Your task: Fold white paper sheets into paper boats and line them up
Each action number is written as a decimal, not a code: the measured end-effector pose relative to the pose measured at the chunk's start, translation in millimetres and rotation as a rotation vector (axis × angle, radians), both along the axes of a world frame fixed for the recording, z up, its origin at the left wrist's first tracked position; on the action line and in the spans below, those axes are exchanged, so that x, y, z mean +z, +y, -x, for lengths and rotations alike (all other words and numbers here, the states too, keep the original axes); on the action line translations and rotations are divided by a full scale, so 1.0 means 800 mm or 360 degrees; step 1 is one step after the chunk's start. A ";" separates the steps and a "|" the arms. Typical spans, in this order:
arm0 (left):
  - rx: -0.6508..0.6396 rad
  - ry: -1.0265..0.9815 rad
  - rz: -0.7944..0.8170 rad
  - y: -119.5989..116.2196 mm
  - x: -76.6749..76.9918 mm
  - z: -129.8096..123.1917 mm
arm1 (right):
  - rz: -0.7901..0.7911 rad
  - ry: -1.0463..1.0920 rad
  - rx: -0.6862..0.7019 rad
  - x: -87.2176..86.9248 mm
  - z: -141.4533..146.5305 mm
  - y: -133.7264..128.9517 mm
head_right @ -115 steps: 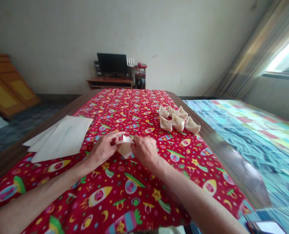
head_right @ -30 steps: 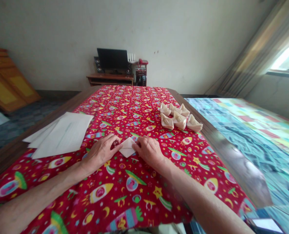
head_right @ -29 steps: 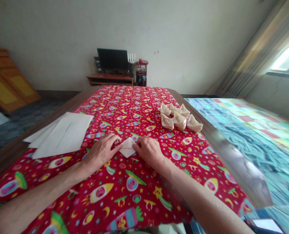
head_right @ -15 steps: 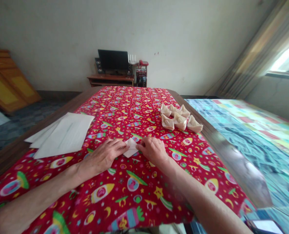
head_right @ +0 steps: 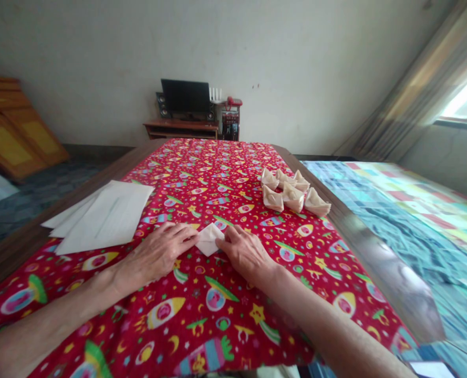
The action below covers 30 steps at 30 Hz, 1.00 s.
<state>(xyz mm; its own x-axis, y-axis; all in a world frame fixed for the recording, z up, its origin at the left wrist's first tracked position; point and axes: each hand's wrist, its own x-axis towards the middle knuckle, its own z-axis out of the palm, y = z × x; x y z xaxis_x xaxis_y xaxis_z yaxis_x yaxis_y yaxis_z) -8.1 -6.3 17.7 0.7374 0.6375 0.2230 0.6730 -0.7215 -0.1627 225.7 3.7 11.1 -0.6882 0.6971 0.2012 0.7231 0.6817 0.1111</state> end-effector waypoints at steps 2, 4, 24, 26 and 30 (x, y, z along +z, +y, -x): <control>0.0016 -0.0006 -0.0004 -0.001 0.001 0.005 | 0.0049 0.0005 -0.0053 0.003 -0.004 -0.004; 0.0018 -0.0030 0.0000 0.000 -0.002 0.009 | 0.0086 0.0011 -0.0095 0.006 -0.006 -0.007; 0.0425 -0.0844 0.0516 0.052 -0.020 -0.027 | -0.0036 0.0381 -0.0202 0.005 0.009 -0.005; 0.0395 -0.0939 0.0582 0.049 -0.013 -0.032 | -0.0104 0.0469 -0.0181 0.006 0.019 -0.008; 0.0326 -0.1134 0.0611 0.037 0.000 -0.041 | -0.0113 0.0670 -0.0208 0.005 0.038 -0.015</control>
<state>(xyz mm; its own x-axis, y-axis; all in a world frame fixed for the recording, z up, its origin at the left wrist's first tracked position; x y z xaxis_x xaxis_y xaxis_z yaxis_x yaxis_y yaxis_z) 24.5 23.1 17.7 0.3632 0.8705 0.3321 0.6457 -0.4922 0.5838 195.5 -8.0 15.2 -0.4432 0.7471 0.4954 0.7950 0.5829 -0.1680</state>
